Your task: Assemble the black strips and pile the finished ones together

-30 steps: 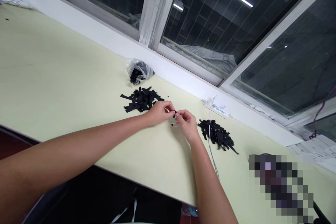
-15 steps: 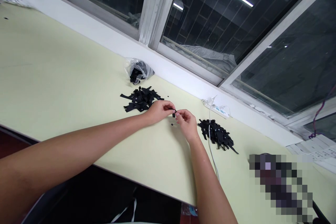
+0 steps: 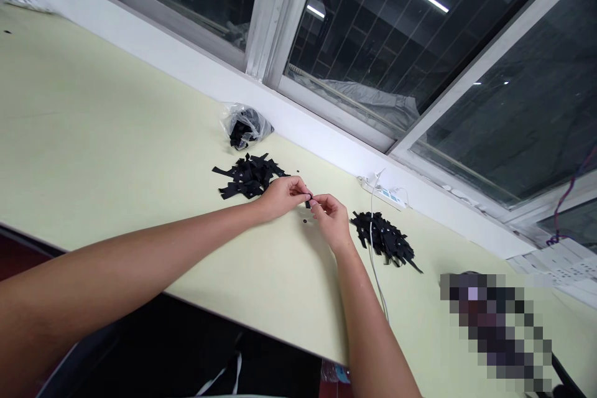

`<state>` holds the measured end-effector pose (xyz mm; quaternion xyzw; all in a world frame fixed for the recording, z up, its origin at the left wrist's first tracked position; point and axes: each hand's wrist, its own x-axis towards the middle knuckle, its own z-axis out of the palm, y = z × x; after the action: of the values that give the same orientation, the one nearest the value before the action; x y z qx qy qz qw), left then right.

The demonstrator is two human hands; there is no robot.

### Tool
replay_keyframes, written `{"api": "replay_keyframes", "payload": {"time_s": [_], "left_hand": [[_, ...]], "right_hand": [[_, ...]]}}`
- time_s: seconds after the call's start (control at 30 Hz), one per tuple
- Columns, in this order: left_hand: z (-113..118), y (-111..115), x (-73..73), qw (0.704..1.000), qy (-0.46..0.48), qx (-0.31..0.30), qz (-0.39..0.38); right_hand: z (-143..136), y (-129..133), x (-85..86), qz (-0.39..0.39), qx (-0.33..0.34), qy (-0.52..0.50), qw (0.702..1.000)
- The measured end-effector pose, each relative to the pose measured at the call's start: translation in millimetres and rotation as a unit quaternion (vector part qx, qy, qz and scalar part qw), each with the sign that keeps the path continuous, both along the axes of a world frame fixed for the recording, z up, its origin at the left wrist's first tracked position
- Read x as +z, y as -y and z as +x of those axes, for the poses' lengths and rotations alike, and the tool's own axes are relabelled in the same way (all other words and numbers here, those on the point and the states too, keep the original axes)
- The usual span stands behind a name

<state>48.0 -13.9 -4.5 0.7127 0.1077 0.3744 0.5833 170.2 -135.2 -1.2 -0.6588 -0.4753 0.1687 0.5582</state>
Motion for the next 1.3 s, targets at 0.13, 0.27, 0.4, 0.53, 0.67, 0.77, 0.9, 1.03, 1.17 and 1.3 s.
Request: {"api": "replay_keyframes", "payload": {"time_s": [0.13,0.27,0.4,0.53,0.67,0.77,0.9,1.03,1.17,1.3], "left_hand": [[2,-4,-2.3,1.0,0.007,0.008,0.021],[3,-9,-4.6,0.999,0.011,0.031,0.026],[2,-9,-2.6,0.999,0.007,0.042,0.02],[0,-8,-0.3,0.999,0.006,0.049,0.022],[-1,-8,-0.1,0.996,-0.015,0.067,0.055],[-2,-8,0.5,0.992,-0.037,0.081,0.091],[-5,-10,2.3,0.984,-0.056,0.105,0.132],[-5,-12,2.7,0.98,-0.061,0.119,0.145],[-5,-12,2.4,0.979,-0.071,0.122,0.15],[-5,-11,3.0,0.978,-0.078,0.123,0.151]], "right_hand": [[-2,0,1.5,-0.004,0.005,-0.001,1.0],[0,5,5.0,-0.034,0.004,0.033,0.999],[8,14,6.3,-0.146,-0.01,0.134,0.98],[10,17,3.5,-0.187,0.004,0.178,0.966],[5,15,3.2,-0.196,0.019,0.212,0.957],[3,13,3.8,-0.205,0.021,0.237,0.949],[3,13,3.6,-0.205,0.016,0.294,0.933],[2,14,5.5,-0.211,0.019,0.31,0.927],[0,14,7.7,-0.228,0.018,0.297,0.927],[-1,13,6.8,-0.246,0.007,0.313,0.918]]}}
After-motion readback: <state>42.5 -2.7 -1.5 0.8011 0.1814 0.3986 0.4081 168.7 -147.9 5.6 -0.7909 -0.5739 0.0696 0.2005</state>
